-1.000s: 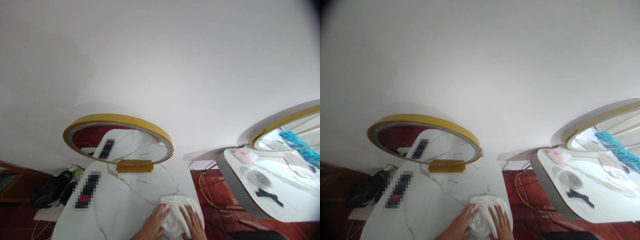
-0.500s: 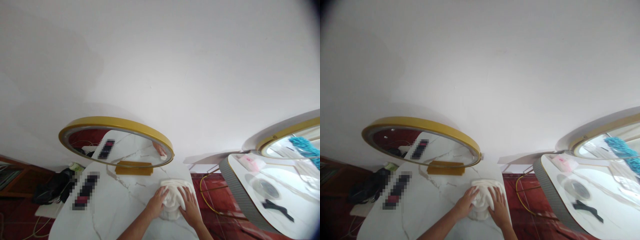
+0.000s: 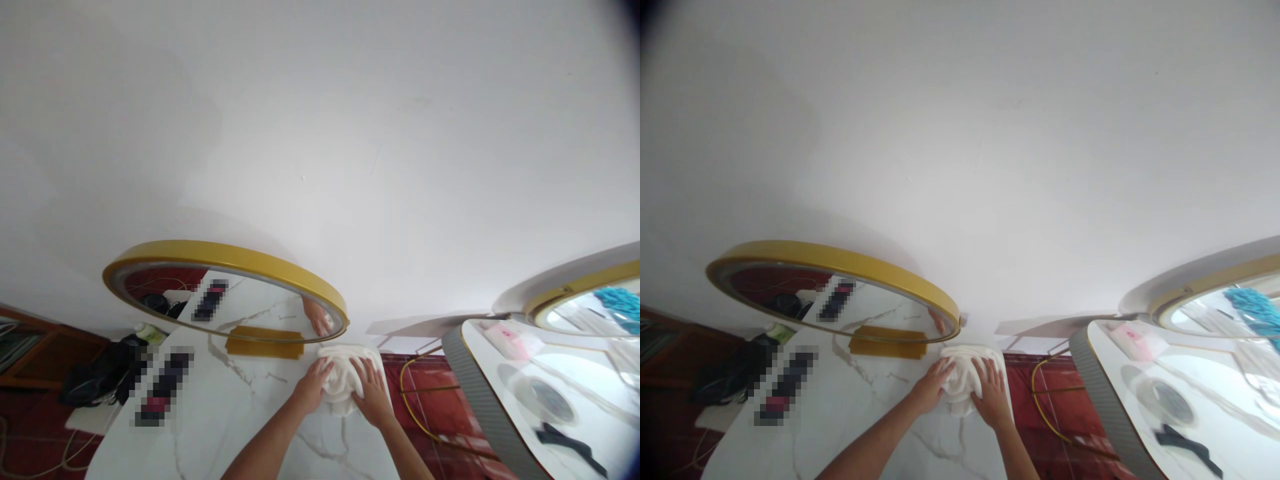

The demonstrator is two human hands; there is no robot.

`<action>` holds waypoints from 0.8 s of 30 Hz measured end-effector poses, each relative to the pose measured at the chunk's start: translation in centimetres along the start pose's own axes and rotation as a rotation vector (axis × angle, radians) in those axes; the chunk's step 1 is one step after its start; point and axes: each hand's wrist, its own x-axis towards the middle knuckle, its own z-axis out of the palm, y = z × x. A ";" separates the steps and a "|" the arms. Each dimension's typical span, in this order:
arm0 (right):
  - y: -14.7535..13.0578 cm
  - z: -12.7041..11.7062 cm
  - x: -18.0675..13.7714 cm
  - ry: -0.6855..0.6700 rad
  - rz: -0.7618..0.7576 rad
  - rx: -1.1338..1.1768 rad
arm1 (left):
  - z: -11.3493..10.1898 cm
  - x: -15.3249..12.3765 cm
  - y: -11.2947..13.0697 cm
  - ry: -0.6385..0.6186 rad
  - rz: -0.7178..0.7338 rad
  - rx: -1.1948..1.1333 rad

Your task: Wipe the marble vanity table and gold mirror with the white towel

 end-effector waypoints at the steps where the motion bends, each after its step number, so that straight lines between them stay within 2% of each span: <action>1: 0.1 0.1 0.3 0.000 -0.004 0.001 | -0.2 0.2 0.0 0.001 -0.001 -0.001; 15: 0.8 -0.2 3.6 -0.006 -0.026 0.018 | -2.2 2.3 0.6 0.008 -0.041 0.013; 24: 0.9 -0.6 3.8 0.021 -0.051 0.045 | -2.3 2.2 0.9 0.052 -0.037 0.013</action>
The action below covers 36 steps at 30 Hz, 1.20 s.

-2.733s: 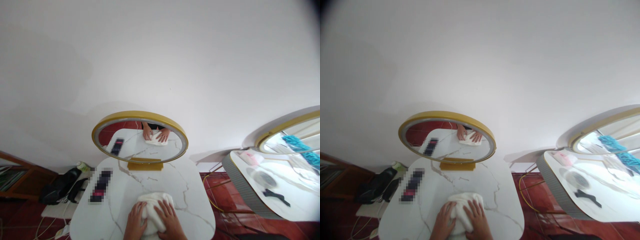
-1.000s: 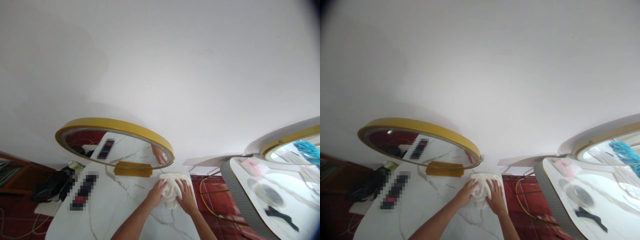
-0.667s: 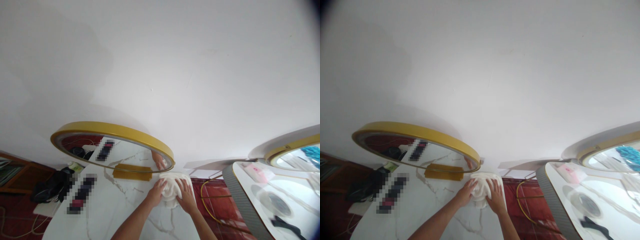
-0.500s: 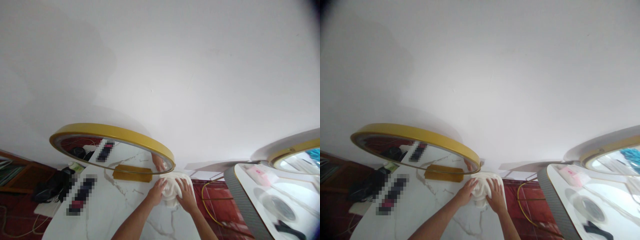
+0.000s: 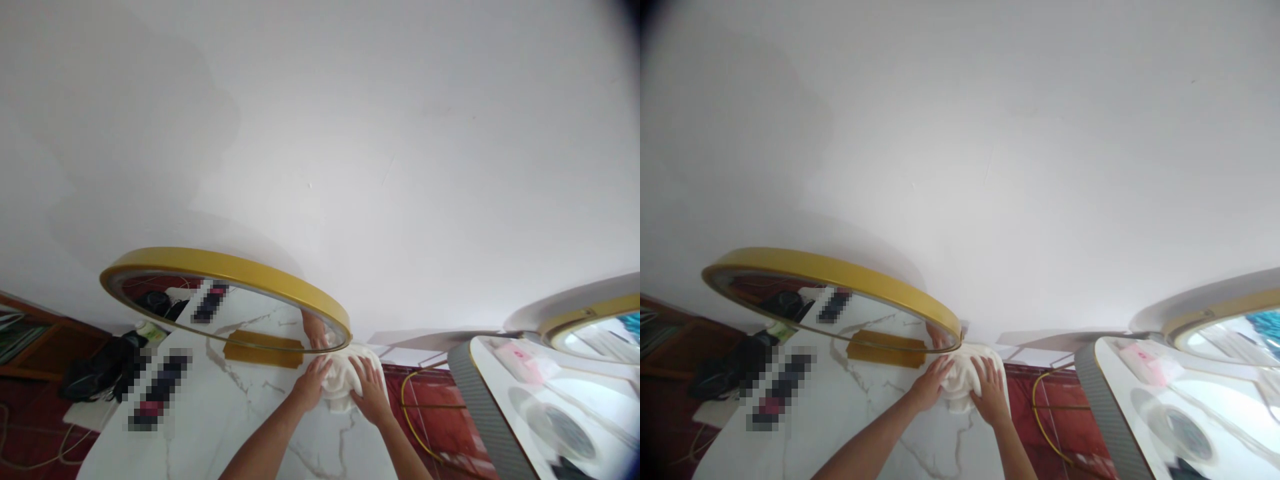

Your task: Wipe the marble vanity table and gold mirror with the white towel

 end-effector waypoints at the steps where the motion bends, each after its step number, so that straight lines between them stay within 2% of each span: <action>1: 0.0 0.0 -0.1 0.003 -0.001 0.000 | 0.1 -0.1 0.0 0.004 0.000 0.000; 9: -0.5 0.7 -1.9 -0.005 0.002 -0.036 | 1.4 -2.0 -0.8 0.028 0.034 0.002; 15: -1.7 1.2 -5.0 0.027 -0.012 -0.060 | 2.6 -4.7 -1.5 0.028 0.057 0.007; 26: -5.3 2.3 -10.8 0.053 0.029 -0.078 | 3.6 -9.8 -2.3 -0.022 0.087 0.065; 30: -6.4 3.6 -12.9 0.101 0.033 -0.101 | 4.1 -11.8 -3.0 -0.006 0.117 0.087; 36: -7.5 7.2 -16.9 0.250 -0.028 -0.153 | 5.7 -15.1 -4.8 -0.057 0.170 0.198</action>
